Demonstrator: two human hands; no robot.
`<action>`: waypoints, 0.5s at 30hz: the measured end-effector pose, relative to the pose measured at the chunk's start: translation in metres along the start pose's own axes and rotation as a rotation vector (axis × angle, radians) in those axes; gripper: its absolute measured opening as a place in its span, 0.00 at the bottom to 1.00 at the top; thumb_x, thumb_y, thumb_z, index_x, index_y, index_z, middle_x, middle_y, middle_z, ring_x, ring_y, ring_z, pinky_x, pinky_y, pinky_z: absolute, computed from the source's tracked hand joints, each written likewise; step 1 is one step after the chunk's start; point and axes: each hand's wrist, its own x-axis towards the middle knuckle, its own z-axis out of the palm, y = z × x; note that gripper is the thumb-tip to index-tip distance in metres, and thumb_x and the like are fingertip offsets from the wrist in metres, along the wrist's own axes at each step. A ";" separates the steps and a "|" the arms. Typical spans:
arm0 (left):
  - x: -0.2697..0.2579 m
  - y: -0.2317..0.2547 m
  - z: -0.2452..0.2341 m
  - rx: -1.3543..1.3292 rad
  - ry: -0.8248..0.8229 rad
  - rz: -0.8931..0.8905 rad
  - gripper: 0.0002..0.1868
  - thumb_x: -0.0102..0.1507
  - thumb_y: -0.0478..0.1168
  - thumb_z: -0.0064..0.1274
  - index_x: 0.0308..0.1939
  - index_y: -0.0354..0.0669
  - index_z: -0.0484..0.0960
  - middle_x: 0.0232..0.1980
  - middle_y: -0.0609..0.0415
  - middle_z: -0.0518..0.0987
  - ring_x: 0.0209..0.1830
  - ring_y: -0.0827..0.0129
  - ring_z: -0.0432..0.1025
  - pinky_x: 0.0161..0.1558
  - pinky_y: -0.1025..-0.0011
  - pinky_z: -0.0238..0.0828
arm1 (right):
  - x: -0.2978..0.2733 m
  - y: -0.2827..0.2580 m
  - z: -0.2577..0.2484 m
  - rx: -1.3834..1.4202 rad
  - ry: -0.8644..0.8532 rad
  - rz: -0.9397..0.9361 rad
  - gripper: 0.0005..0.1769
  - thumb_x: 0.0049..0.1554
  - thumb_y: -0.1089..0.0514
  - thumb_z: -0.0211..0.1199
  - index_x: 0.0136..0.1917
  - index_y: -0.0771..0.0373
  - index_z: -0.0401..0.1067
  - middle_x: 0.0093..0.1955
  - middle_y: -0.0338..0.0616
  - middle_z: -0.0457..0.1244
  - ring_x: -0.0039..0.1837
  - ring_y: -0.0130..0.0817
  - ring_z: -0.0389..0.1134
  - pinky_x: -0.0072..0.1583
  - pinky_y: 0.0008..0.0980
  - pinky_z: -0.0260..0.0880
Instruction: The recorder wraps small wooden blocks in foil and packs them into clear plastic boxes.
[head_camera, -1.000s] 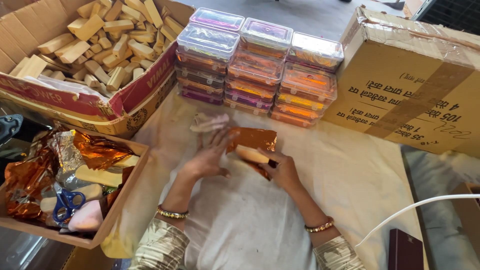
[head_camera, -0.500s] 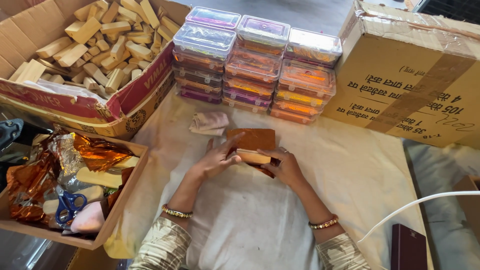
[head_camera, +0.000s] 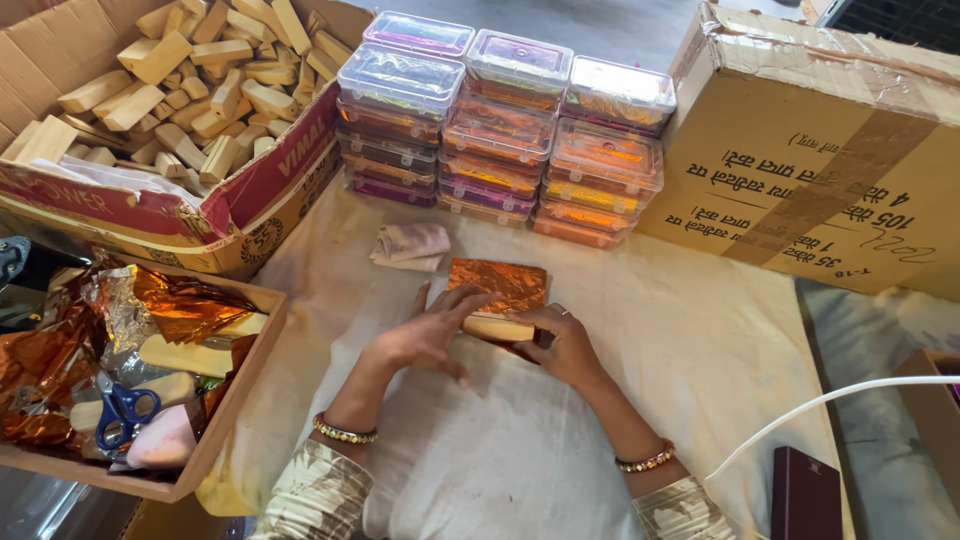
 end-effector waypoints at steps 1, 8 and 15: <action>0.004 -0.005 0.005 -0.002 -0.002 0.000 0.72 0.37 0.49 0.81 0.79 0.66 0.51 0.79 0.51 0.52 0.82 0.55 0.39 0.72 0.37 0.17 | 0.000 -0.002 0.000 0.000 -0.001 0.003 0.30 0.44 0.66 0.76 0.60 0.51 0.80 0.50 0.43 0.71 0.50 0.35 0.69 0.55 0.32 0.72; 0.009 -0.010 0.008 0.011 0.294 0.151 0.24 0.50 0.36 0.69 0.48 0.51 0.78 0.47 0.58 0.81 0.52 0.61 0.75 0.72 0.46 0.47 | 0.000 -0.009 -0.002 0.015 -0.033 0.069 0.30 0.45 0.62 0.77 0.62 0.51 0.79 0.48 0.41 0.69 0.47 0.33 0.66 0.51 0.31 0.71; 0.011 -0.015 0.008 -0.085 0.413 0.319 0.08 0.53 0.32 0.64 0.32 0.46 0.80 0.37 0.56 0.80 0.42 0.57 0.75 0.48 0.61 0.71 | -0.003 -0.003 -0.008 0.078 -0.087 -0.047 0.32 0.50 0.51 0.76 0.67 0.56 0.76 0.53 0.45 0.68 0.53 0.35 0.64 0.55 0.34 0.68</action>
